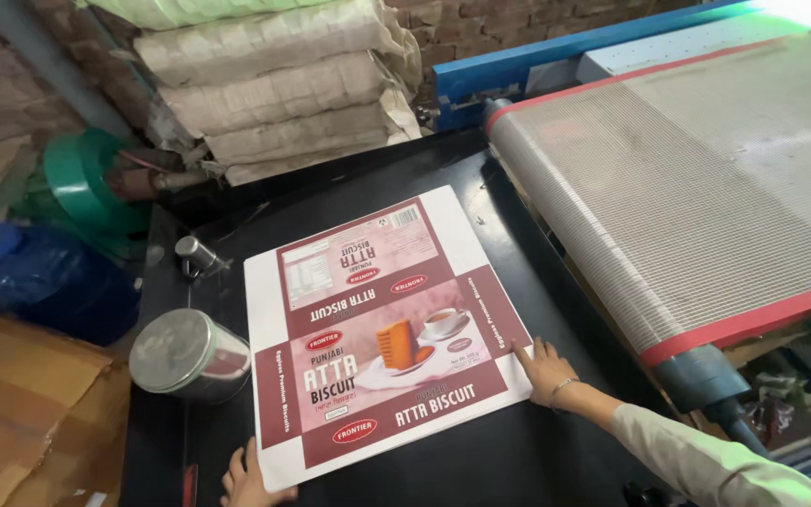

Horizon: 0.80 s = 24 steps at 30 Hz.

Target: The person repeatedly picks up printed cardboard sheets and places them onto a conveyor belt, where a laminating film is applied to the surface. The person then removes the laminated sheets and stacks them on the table.

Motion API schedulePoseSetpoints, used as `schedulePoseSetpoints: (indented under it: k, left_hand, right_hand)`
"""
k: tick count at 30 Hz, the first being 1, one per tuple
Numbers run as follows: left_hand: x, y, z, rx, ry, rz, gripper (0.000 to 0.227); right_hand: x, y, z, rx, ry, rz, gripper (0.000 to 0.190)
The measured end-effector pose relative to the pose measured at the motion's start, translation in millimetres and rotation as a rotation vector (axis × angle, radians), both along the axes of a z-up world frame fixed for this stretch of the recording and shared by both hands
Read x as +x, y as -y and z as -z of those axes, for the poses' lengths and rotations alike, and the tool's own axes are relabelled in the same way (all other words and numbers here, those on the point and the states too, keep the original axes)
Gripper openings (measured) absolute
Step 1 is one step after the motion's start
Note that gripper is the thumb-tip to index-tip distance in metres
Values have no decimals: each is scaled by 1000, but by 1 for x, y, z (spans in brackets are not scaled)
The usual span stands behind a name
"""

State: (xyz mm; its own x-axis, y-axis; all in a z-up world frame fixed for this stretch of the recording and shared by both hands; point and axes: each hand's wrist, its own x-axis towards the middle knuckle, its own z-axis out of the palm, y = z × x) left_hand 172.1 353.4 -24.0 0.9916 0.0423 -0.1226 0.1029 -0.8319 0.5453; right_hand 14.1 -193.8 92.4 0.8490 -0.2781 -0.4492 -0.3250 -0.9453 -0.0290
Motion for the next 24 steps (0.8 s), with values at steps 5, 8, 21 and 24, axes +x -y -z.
schedulePoseSetpoints:
  k: [5, 8, 21, 24]
  left_hand:
    - [16, 12, -13, 179, -144, -24, 90]
    - [30, 26, -22, 329, -247, -36, 93]
    - [-1, 66, -35, 684, -329, -25, 108]
    - [-25, 101, -30, 647, -224, 106, 112]
  right_hand:
    - [2, 5, -2, 165, 99, 10, 114]
    - [0, 10, -5, 200, 89, 52, 110]
    - [20, 24, -98, -85, 337, -197, 81]
    - [0, 50, -141, -71, 674, -138, 73]
